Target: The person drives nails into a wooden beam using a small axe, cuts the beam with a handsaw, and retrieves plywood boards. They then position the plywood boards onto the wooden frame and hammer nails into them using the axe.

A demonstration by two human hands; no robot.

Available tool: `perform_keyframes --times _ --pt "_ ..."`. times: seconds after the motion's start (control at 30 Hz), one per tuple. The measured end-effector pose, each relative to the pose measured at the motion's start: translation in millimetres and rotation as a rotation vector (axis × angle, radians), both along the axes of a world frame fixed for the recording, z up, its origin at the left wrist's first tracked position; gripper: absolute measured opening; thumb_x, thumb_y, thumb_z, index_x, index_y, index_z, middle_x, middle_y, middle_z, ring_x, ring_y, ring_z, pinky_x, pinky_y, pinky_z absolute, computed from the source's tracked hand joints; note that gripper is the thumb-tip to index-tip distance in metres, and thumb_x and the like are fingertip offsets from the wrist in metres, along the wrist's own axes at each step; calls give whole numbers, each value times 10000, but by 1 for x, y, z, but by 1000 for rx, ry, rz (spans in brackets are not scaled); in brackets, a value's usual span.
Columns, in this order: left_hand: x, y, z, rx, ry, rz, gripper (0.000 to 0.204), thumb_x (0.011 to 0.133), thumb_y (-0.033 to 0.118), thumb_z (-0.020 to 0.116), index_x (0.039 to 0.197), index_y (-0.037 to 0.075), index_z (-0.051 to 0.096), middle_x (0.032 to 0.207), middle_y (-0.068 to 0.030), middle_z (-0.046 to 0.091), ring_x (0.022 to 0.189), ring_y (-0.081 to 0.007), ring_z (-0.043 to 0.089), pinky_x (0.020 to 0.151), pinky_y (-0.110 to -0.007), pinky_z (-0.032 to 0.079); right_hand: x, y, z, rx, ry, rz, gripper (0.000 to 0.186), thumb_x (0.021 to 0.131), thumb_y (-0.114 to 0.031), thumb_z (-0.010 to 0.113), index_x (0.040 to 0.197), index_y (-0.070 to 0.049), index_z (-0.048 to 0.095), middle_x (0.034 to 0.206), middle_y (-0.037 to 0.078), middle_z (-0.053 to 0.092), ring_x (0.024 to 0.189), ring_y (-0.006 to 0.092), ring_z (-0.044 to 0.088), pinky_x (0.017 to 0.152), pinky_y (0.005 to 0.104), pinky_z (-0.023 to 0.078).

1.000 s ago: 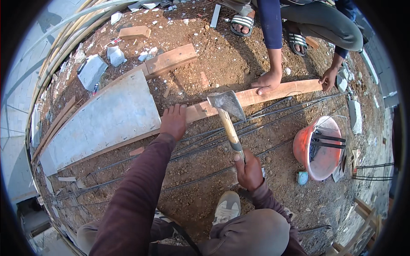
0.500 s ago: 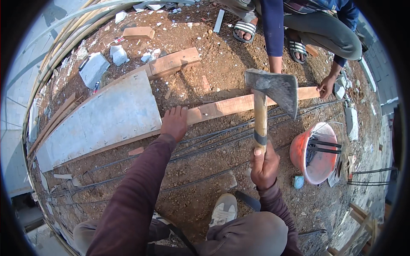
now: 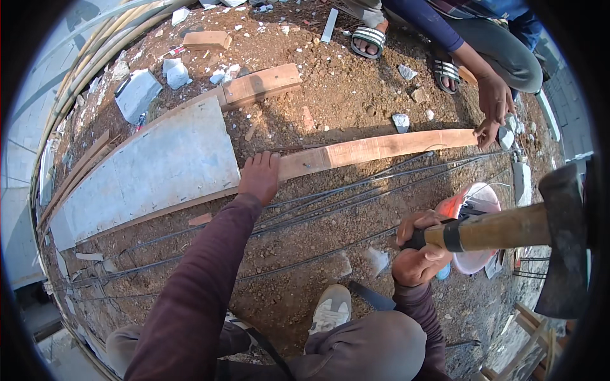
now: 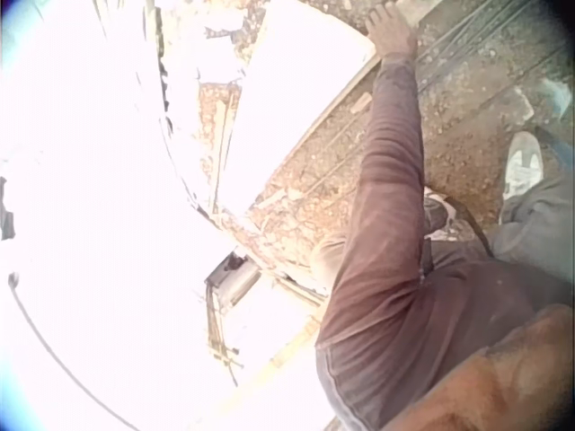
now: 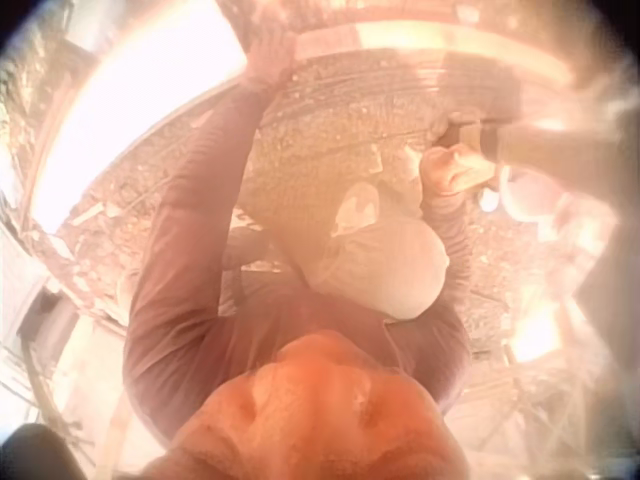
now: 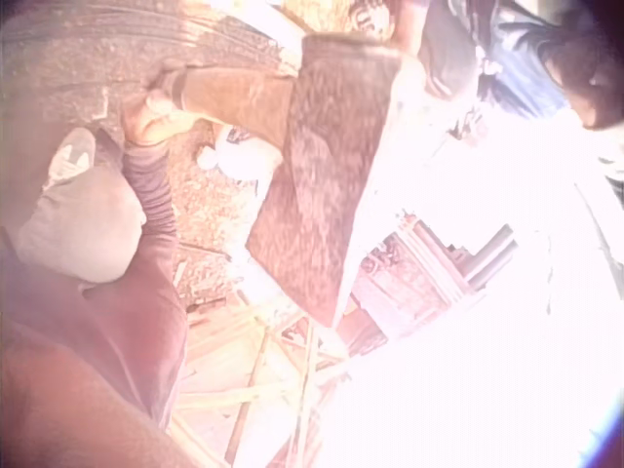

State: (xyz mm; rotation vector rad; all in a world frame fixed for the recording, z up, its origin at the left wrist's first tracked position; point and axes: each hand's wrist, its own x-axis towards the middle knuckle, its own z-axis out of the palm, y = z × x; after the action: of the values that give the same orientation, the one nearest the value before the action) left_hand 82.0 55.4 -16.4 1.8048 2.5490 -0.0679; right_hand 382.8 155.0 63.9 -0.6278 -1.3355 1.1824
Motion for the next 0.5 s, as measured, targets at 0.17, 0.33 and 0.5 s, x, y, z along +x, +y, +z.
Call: perform_keyframes --times 0.17,0.33,0.5 --pt "-1 2 -2 33 -10 -11 606 788 346 742 1230 7 504 1095 -133 530 1058 -304 519 899 -431 407 -15 -8 -33 214 -511 339 409 964 -436 566 940 -28 574 631 132 584 519 287 573 487 385 448" --pt "0 1 2 -6 43 -20 453 811 270 687 1167 48 516 1079 -109 537 1039 -281 531 879 -404 411 -12 -1 -24 -59 -866 263 419 965 -438 562 932 -20 563 627 146 538 544 355 550 512 408 453" --pt "1 2 6 -30 -40 2 604 775 321 741 1230 2 504 1106 -135 537 1063 -298 525 918 -424 410 -14 3 -5 209 261 204 439 987 -496 506 1001 -58 529 654 52 506 520 190 479 476 318 409"
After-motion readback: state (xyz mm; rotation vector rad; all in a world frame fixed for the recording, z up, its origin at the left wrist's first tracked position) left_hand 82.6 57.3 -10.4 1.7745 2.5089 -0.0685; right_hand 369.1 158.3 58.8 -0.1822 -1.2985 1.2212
